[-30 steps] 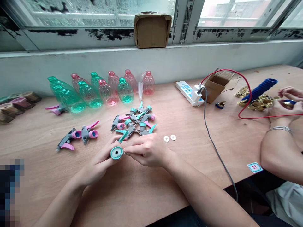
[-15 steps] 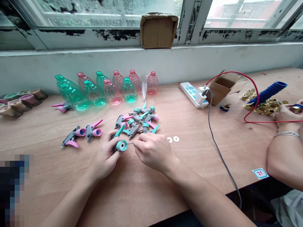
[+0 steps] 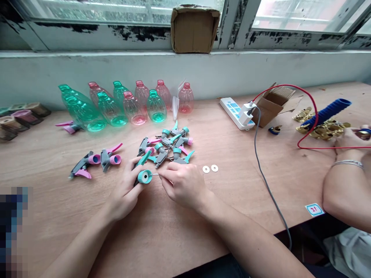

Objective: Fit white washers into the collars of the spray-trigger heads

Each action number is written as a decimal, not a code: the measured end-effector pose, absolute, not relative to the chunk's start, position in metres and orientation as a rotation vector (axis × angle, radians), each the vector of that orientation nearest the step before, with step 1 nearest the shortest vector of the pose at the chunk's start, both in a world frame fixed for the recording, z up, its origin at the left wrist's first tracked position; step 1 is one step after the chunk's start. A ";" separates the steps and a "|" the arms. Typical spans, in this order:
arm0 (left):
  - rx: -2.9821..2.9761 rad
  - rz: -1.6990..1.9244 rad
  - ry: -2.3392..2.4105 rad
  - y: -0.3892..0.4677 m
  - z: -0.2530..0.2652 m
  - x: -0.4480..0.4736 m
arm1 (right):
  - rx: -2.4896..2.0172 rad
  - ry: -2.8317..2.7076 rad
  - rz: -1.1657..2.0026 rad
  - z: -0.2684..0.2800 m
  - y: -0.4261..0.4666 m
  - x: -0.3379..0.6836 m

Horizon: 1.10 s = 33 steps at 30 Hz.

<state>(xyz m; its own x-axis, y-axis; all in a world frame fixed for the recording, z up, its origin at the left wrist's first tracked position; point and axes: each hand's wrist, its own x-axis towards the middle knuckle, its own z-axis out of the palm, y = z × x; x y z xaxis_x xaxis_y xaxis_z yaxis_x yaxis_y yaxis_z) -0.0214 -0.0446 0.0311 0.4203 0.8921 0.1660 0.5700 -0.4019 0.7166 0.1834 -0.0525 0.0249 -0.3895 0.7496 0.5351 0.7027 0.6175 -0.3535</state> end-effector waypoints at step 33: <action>2.049 0.682 0.955 -0.041 0.029 -0.031 | -0.731 -2.128 0.189 0.019 -0.045 0.184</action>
